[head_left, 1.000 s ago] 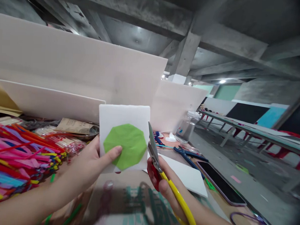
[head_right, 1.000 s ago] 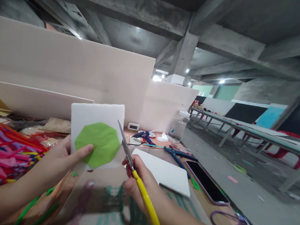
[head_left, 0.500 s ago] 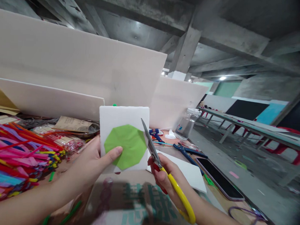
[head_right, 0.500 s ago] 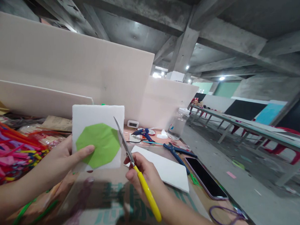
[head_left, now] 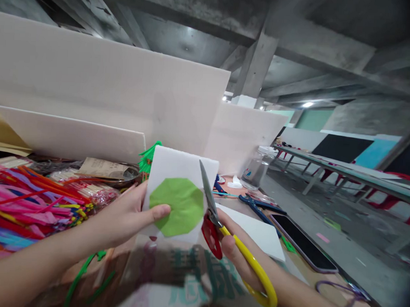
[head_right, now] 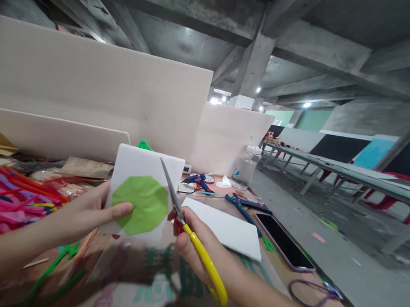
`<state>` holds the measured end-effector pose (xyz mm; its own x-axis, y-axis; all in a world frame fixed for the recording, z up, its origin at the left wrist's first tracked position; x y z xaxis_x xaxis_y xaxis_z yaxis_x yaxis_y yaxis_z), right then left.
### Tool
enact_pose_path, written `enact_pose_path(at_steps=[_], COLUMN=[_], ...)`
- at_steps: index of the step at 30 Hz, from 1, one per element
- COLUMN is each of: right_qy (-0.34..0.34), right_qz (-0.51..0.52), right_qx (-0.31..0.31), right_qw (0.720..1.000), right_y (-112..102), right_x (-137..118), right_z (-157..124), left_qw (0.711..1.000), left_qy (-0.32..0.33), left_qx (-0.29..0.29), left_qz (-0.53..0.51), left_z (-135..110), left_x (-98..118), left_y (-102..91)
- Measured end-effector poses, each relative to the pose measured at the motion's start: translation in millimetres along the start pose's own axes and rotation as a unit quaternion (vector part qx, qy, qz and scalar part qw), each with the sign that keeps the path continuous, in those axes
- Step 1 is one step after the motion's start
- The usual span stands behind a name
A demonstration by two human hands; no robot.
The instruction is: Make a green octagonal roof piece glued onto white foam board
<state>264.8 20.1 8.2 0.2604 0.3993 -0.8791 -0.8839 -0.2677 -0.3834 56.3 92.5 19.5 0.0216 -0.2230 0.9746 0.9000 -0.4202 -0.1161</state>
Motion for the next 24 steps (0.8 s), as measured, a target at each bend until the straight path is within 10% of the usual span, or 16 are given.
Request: enact_pose_path(at_steps=[18, 24], right_qy=[0.043, 0.074], right_qz=[0.068, 0.084], right_qx=[0.109, 0.063], right_qw=[0.991, 0.992], right_y=[-1, 2], right_x=[7, 10], right_z=[0, -1], left_qw=[0.999, 0.999], left_qy=[0.031, 0.036], left_qx=[-0.033, -0.028], left_qz=[0.028, 0.027], left_z=[3, 9], left_x=[2, 3], left_y=[-2.5, -6.3])
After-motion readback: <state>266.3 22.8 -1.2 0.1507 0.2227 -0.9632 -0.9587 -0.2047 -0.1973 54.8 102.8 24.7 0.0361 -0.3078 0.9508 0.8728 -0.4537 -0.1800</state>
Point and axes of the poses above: each hand's wrist, its own z-axis towards the middle knuckle, its own y-axis out of the palm, x = y × z, the point moved 6 cm from there along z, towards the middle knuckle, and after that the axes turned 4 degrees about z, right-handed, at the moved point
